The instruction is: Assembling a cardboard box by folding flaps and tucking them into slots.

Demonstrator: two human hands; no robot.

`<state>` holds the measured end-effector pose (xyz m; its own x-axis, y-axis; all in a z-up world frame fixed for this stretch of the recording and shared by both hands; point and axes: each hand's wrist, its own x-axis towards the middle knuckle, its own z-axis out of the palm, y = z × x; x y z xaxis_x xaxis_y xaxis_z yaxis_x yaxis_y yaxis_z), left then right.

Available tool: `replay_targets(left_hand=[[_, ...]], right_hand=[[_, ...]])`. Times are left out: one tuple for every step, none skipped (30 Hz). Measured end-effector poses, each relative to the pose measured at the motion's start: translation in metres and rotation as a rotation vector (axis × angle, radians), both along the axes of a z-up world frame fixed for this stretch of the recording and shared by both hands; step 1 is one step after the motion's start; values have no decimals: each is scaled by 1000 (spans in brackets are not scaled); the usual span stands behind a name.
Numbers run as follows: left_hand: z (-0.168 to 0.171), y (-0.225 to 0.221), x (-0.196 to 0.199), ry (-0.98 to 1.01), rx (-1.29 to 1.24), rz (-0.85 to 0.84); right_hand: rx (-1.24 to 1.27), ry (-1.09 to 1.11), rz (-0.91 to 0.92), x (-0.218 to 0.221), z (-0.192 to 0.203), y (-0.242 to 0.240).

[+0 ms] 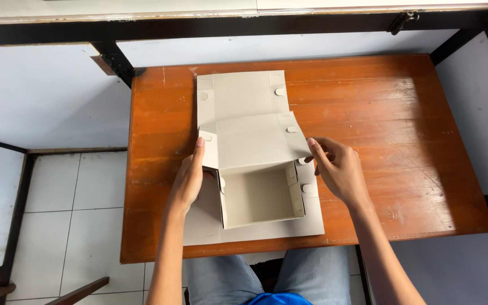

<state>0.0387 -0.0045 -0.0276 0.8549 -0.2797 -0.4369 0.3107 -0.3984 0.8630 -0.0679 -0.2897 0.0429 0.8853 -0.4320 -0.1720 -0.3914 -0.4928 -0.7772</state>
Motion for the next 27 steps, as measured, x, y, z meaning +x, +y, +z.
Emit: replay_targets(left_hand=[[23, -6, -5, 1, 1, -1], [46, -12, -9, -30, -18, -12], [69, -17, -13, -62, -38, -22], [67, -19, -13, -64, -39, -22], [64, -20, -12, -21, -11, -15], [61, -21, -13, 25, 18, -11], [61, -21, -16, 28, 19, -11], [61, -20, -18, 56, 45, -13], [61, -20, -20, 84, 70, -14], [59, -19, -20, 83, 70, -14], [56, -19, -21, 103, 78, -6], [54, -19, -22, 124, 86, -2], [65, -22, -24, 124, 87, -6], [76, -24, -27, 146, 77, 20], [88, -27, -29, 167, 66, 45], [85, -25, -30, 164, 67, 42], [82, -24, -31, 176, 30, 70], [80, -23, -31, 186, -6, 98], [78, -22, -32, 181, -4, 93], [76, -22, -32, 177, -39, 120], [74, -22, -33, 174, -75, 146], [82, -25, -31, 170, -74, 138], [89, -27, -29, 144, -59, 128], [96, -30, -28, 120, -43, 118], [97, -30, -24, 117, -42, 111], [98, -30, -21, -127, -134, 72], [100, -31, -17, -371, -226, 34]], right_hand=[[1, 1, -1, -1, 0, 1], [-76, -36, -14, 0, 0, 2], [-153, -74, -27, 0, -1, 3], [-153, -75, -26, 2, -2, 4], [-194, -145, -29, 4, -2, 6], [-234, -210, -33, 4, -4, 8], [-234, -208, -33, 5, 3, 16], [-257, -261, -11, 8, 11, 24], [-279, -315, 11, 10, 19, 32], [-279, -316, 12, 15, 19, 33], [-122, -270, 2, 19, 19, 34], [36, -222, -10, 23, 19, 35], [35, -222, -14, 26, 7, 30], [178, -222, -62, 30, -4, 26], [321, -221, -110, 34, -15, 21], [322, -225, -112, 35, -17, 20], [433, -206, -160, 37, -19, 18], [546, -187, -207, 38, -21, 17], [549, -194, -211, 40, -19, 19], [604, -126, -194, 41, -17, 21], [659, -58, -177, 42, -14, 22], [660, -64, -183, 43, -28, 18], [660, -85, -164, 43, -41, 13], [659, -103, -145, 43, -55, 9], [661, -108, -151, 42, -61, 7], [642, -141, -150, 42, -67, 5], [623, -174, -149, 42, -73, 2]])
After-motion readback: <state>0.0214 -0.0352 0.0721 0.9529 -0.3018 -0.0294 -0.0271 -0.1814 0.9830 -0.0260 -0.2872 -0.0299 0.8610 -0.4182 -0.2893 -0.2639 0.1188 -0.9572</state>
